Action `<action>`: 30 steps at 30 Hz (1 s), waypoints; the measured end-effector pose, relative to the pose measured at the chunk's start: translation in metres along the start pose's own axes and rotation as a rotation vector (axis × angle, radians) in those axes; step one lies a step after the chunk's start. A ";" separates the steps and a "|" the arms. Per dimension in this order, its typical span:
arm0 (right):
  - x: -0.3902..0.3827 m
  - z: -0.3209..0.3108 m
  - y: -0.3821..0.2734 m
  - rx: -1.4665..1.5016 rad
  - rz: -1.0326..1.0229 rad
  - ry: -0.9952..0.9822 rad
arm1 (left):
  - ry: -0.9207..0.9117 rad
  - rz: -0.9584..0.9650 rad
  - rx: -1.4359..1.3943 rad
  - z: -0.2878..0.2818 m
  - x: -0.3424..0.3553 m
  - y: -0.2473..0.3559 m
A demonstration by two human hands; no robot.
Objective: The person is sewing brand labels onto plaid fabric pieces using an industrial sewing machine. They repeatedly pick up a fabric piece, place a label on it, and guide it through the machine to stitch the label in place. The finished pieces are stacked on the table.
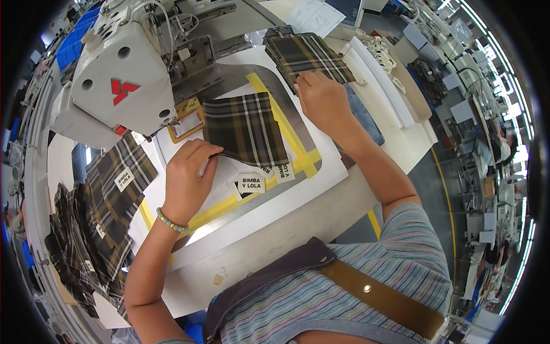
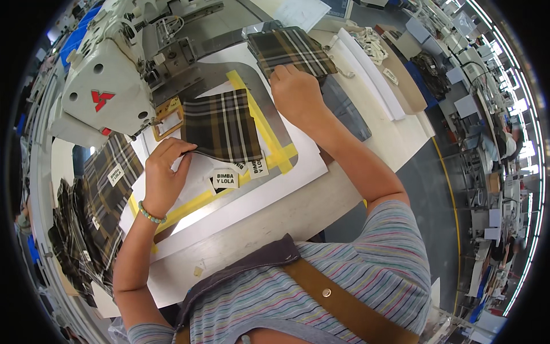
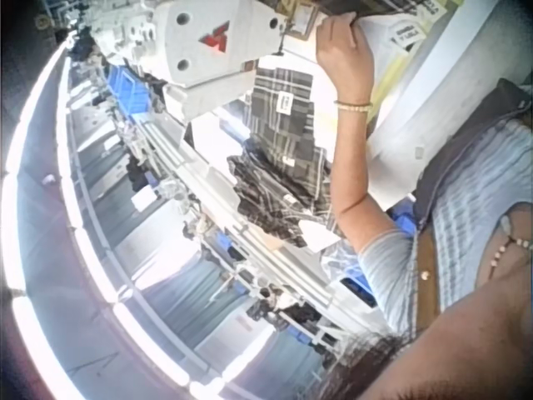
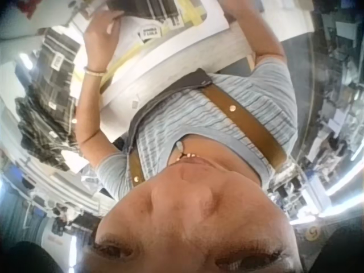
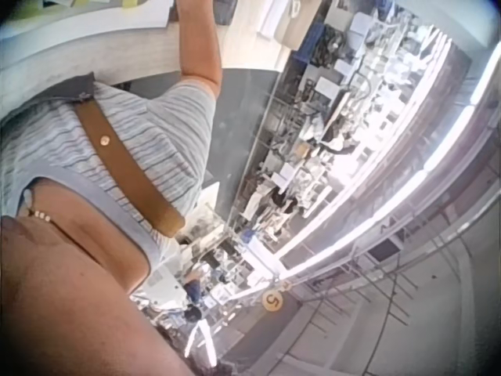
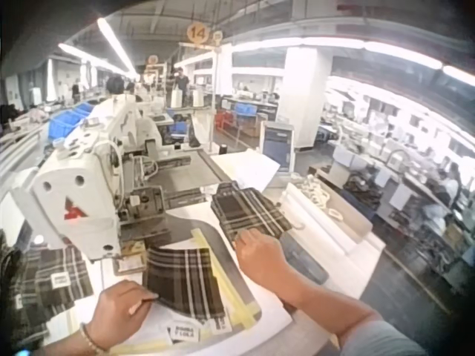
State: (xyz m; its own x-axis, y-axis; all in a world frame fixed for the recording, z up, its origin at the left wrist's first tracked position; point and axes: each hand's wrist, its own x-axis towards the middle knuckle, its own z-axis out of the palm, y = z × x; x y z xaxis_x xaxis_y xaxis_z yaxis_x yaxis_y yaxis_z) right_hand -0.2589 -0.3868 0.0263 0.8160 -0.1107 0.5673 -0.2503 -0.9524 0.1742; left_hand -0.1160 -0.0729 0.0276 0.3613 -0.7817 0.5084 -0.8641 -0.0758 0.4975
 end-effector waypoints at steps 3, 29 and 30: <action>0.007 -0.010 -0.009 0.046 -0.098 0.147 | 0.006 -0.015 -0.001 -0.001 -0.002 -0.002; 0.004 -0.009 -0.060 0.208 -0.617 0.129 | -0.146 0.481 0.629 -0.014 -0.006 -0.027; 0.009 -0.003 -0.063 0.211 -0.638 0.140 | -0.154 0.481 0.657 -0.016 -0.008 -0.029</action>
State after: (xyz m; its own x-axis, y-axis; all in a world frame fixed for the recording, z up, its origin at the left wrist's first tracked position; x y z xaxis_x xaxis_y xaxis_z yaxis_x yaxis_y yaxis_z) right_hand -0.2376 -0.3274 0.0225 0.6914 0.5147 0.5070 0.3753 -0.8555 0.3567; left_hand -0.0879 -0.0549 0.0199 -0.1110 -0.8934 0.4353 -0.9578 -0.0206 -0.2865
